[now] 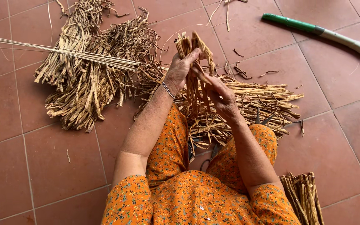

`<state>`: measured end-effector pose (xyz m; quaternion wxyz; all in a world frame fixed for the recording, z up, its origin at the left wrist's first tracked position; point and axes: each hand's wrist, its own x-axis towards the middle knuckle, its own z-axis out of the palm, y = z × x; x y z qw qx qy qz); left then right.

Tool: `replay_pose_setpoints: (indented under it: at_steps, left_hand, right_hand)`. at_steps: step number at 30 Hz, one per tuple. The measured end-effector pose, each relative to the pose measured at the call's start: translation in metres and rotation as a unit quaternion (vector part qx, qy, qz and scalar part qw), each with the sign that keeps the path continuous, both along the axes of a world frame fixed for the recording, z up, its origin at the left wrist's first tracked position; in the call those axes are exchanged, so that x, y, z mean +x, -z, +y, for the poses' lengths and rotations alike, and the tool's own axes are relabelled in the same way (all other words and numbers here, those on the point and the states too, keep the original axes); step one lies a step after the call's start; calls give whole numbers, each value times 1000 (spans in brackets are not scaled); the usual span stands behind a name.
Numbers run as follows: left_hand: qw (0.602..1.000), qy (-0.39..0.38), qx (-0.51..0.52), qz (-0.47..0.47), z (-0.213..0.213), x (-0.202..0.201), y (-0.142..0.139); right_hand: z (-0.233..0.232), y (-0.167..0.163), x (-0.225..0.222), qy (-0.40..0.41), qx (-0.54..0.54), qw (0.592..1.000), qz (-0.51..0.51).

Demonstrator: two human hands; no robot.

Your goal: The person sits on a tiled floor and uses shears to trim bundles of dried plant stalks. They repeatedly pick up stalks, cut them to length, and place the trimmed pieces into a growing pile.

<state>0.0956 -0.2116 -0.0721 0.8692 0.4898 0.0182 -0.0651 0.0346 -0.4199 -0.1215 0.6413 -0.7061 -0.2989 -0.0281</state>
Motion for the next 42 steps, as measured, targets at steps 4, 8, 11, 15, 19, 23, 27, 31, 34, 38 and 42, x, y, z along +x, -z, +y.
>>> replay_pose_setpoints:
  at_steps: [4, 8, 11, 15, 19, 23, 27, 31, 34, 38, 42]
  left_hand:
    - [997, 31, -13, -76, 7, 0, -2]
    - [994, 3, 99, -56, 6, -6, 1]
    - [985, 13, 151, -80, 6, -11, 5]
    - [973, 77, 205, -67, 3, -12, 11]
    - [966, 107, 232, -35, -4, -10, 18]
    - [970, 103, 210, -58, -12, -9, 25]
    - [979, 94, 179, -38, -16, -9, 25]
    - [983, 97, 157, -27, -12, -12, 19]
    - [984, 104, 123, -71, -11, -12, 18]
    - [970, 108, 192, -98, -12, -9, 27]
    - [954, 144, 248, -83, -16, -8, 36]
  right_hand:
    - [-4, 16, 7, -46, 22, 998, 48]
    - [0, 27, 8, -41, 167, 973, 157]
    - [-2, 21, 7, 6, 185, 962, 200]
    - [-4, 6, 9, 35, 158, 956, 244]
    - [6, 9, 7, 33, 122, 965, 232]
    - [9, 21, 3, 57, -7, 984, 168]
    - [9, 27, 4, 61, 65, 981, 171]
    - [10, 29, 9, 67, 110, 977, 169]
    - [12, 33, 9, 62, 114, 974, 188]
    - [13, 42, 10, 81, 149, 961, 220]
    - [11, 48, 11, 104, 173, 955, 216]
